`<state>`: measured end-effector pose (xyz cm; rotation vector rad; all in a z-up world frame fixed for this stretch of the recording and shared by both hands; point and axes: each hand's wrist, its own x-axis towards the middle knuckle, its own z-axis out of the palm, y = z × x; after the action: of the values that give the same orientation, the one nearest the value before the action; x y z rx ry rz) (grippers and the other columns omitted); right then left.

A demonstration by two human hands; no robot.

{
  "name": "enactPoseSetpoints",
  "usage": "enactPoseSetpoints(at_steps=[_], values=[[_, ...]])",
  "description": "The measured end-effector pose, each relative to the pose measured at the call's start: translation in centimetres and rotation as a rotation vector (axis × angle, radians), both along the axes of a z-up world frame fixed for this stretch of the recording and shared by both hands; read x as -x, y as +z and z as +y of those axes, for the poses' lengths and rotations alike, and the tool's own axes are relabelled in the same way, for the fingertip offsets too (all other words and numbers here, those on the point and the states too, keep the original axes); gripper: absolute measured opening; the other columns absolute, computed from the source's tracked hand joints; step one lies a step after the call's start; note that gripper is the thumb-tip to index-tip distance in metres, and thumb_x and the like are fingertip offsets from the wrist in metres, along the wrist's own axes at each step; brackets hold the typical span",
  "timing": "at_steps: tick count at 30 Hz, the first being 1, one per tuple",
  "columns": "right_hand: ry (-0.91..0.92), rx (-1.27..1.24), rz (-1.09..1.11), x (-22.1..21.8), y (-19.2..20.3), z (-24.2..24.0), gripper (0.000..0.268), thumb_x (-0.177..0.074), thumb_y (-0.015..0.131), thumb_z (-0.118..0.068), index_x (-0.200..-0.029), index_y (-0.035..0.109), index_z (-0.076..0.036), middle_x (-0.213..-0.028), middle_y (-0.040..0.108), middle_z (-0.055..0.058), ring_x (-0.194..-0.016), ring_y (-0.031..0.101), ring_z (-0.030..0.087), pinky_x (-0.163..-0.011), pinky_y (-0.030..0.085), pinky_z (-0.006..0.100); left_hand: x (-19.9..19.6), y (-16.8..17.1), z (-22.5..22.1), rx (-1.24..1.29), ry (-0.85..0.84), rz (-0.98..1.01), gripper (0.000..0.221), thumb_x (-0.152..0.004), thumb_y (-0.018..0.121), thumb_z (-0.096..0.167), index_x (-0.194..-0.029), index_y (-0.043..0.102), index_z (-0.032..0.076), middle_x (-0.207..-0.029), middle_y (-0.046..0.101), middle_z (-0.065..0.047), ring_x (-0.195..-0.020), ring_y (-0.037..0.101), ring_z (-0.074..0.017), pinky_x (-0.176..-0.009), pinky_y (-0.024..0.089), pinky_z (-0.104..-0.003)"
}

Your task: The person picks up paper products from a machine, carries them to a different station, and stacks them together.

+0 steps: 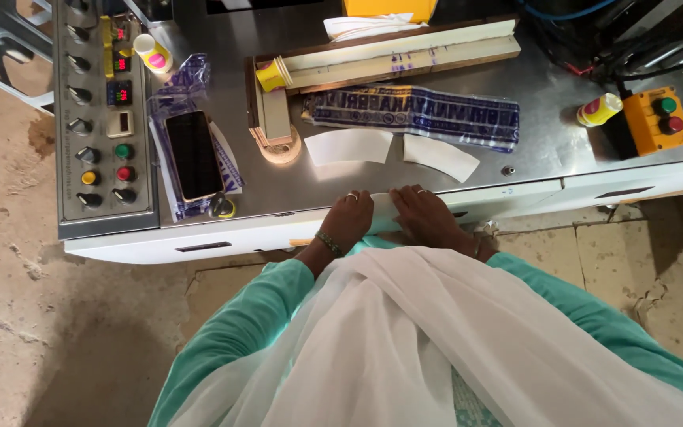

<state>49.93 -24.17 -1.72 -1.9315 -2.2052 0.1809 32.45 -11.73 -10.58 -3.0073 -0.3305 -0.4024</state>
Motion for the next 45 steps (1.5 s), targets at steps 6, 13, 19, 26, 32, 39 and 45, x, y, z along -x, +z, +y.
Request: enactPoseSetpoints(at_steps=[6,13,19,26,32,39,45], values=[[-0.091,0.182,0.033,-1.5,-2.3,-1.3,0.039,-0.087,0.073,-0.032,-0.111,0.064,-0.003,-0.105,0.063,0.014,-0.102,0.065,0.034,-0.078,0.056,0.046,0.0,4.3,0.4,0.208,-0.125,0.239,0.020,-0.085,0.060,0.010,-0.103,0.065,0.003,-0.106,0.063,-0.014,-0.098,0.064,-0.0272,-0.083,0.054,-0.038],[-0.447,-0.153,0.141,-9.1,-3.4,-2.7,0.043,-0.089,0.073,-0.027,-0.126,0.065,-0.007,-0.118,0.065,0.014,-0.111,0.063,0.036,-0.095,0.055,0.046,-1.1,6.8,5.6,-0.110,0.322,-0.226,0.062,-0.086,0.059,0.013,-0.146,0.046,0.003,-0.138,0.056,-0.015,-0.118,0.061,-0.0271,-0.101,0.049,-0.046],[-0.630,0.235,0.009,-9.2,-0.4,1.7,0.058,-0.081,0.080,-0.032,-0.130,0.062,-0.007,-0.125,0.058,0.020,-0.115,0.056,0.039,-0.096,0.048,0.050,-2.0,4.0,9.4,0.029,0.444,0.047,0.046,-0.101,0.059,0.010,-0.145,0.052,0.000,-0.133,0.057,-0.015,-0.117,0.059,-0.0291,-0.107,0.047,-0.049],[-0.150,-0.300,0.135,-2.1,2.1,6.9,0.074,-0.086,0.076,-0.026,-0.148,0.046,0.001,-0.144,0.051,0.024,-0.133,0.052,0.041,-0.110,0.046,0.050,-1.7,6.2,7.8,-0.045,0.512,0.004,0.063,-0.076,0.077,0.025,-0.131,0.052,0.007,-0.132,0.052,-0.014,-0.115,0.057,-0.0302,-0.097,0.047,-0.051],[-0.017,-0.211,0.028,-0.5,2.2,4.9,0.073,-0.092,0.070,-0.023,-0.153,0.039,0.002,-0.136,0.053,0.022,-0.123,0.055,0.039,-0.105,0.047,0.048,0.3,7.8,4.1,0.209,0.468,-0.023,0.070,-0.077,0.080,0.024,-0.136,0.050,0.001,-0.123,0.054,-0.018,-0.109,0.060,-0.0350,-0.089,0.051,-0.045],[0.009,-0.240,-0.074,-1.4,2.7,3.9,0.070,-0.096,0.069,-0.026,-0.150,0.040,0.007,-0.135,0.054,0.024,-0.124,0.054,0.038,-0.104,0.049,0.045,-0.2,7.7,3.8,0.177,0.374,-0.072,0.055,-0.081,0.079,0.012,-0.131,0.055,0.003,-0.114,0.060,-0.013,-0.100,0.066,-0.0286,-0.078,0.055,-0.040],[0.054,-0.332,-0.094,-3.4,0.4,9.4,0.070,-0.092,0.073,-0.028,-0.144,0.044,0.007,-0.137,0.054,0.025,-0.125,0.055,0.038,-0.102,0.049,0.044,-2.3,9.0,8.6,0.274,0.484,-0.035,0.062,-0.071,0.087,0.021,-0.124,0.059,0.006,-0.124,0.060,-0.014,-0.101,0.067,-0.0303,-0.084,0.056,-0.042]])
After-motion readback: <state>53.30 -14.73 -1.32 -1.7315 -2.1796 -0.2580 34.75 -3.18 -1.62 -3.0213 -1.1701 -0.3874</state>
